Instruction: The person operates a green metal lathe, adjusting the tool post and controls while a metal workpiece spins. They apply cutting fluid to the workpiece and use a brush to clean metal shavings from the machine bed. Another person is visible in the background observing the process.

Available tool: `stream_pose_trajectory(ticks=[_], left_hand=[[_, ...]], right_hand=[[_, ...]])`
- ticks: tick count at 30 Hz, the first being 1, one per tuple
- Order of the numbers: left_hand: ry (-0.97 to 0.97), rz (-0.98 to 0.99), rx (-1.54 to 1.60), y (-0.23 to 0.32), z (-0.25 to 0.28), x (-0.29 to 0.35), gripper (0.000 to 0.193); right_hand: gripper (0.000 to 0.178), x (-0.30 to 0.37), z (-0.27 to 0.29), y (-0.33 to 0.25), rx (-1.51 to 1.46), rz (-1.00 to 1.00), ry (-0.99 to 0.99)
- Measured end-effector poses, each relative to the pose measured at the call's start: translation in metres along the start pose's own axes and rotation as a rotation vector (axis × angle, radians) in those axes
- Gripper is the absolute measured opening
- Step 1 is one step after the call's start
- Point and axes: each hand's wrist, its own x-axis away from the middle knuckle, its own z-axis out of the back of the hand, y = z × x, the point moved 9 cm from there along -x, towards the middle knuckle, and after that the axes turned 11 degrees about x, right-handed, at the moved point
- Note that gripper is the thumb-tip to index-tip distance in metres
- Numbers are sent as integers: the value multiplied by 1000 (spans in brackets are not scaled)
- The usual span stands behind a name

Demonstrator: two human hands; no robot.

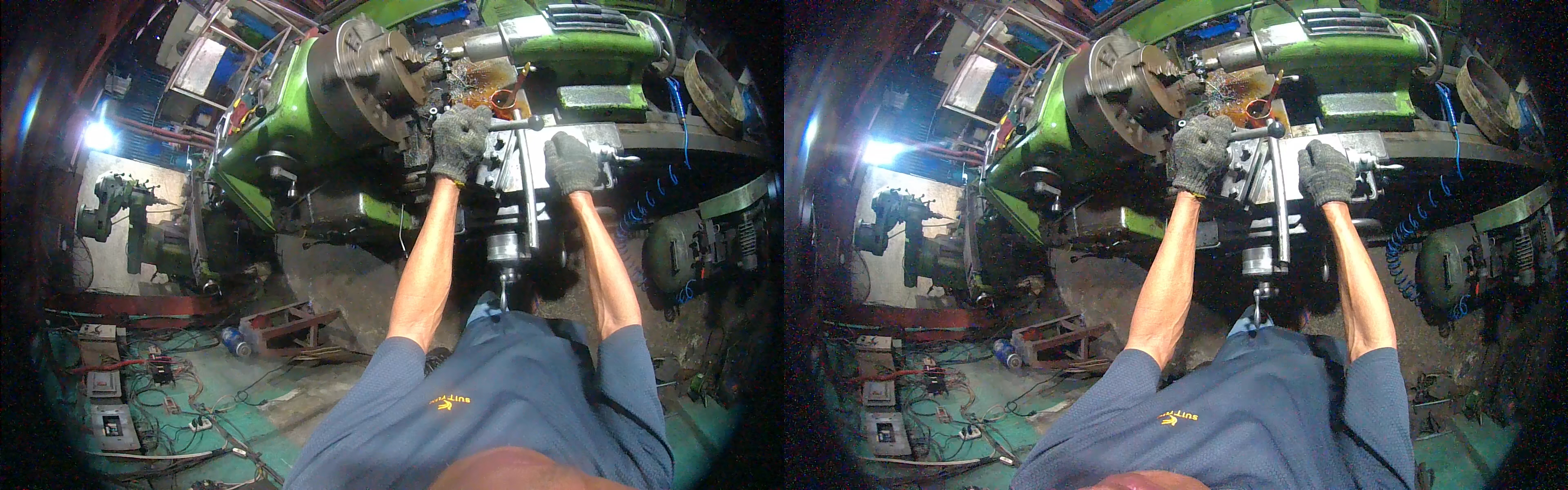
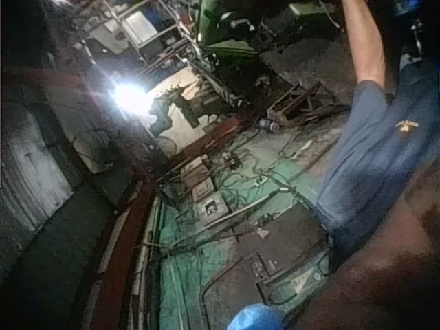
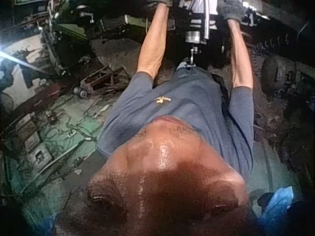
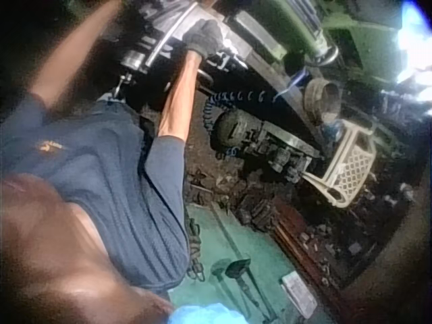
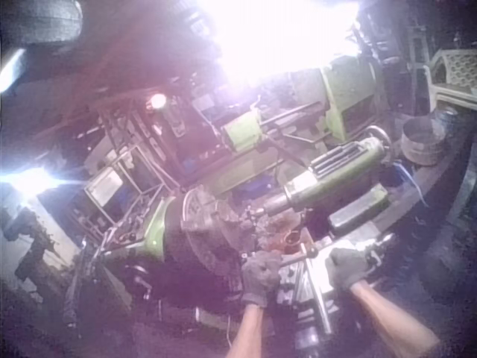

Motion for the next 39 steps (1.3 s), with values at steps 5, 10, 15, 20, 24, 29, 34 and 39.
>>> stream_pose_trajectory(ticks=[5, 10, 15, 20, 24, 29, 34, 39], left_hand=[[-1, 39, 41, 1, 1, -1, 33], [11, 32, 56, -2, 0, 0, 32], [13, -38, 16, -5, -2, 3, 30], [-25, 51, 62, -1, 0, -1, 30], [18, 69, 103, -3, 2, 0, 31], [21, 73, 108, -3, 3, -1, 32], [-3, 111, 113, -10, 0, 3, 30], [19, 42, 143, 0, 5, -1, 28]], right_hand=[[27, -1, 0, 1, 3, -4, -7], [27, -2, -4, 2, 0, 4, -13], [26, -1, 0, -1, -3, -4, -8], [25, 1, 1, -1, -2, -6, 26], [25, 1, 0, -2, 1, 3, 37], [25, 1, 1, -4, 12, 12, 55], [24, 0, -2, -4, 30, -2, 54], [24, 0, 2, -6, 72, -66, 4]])
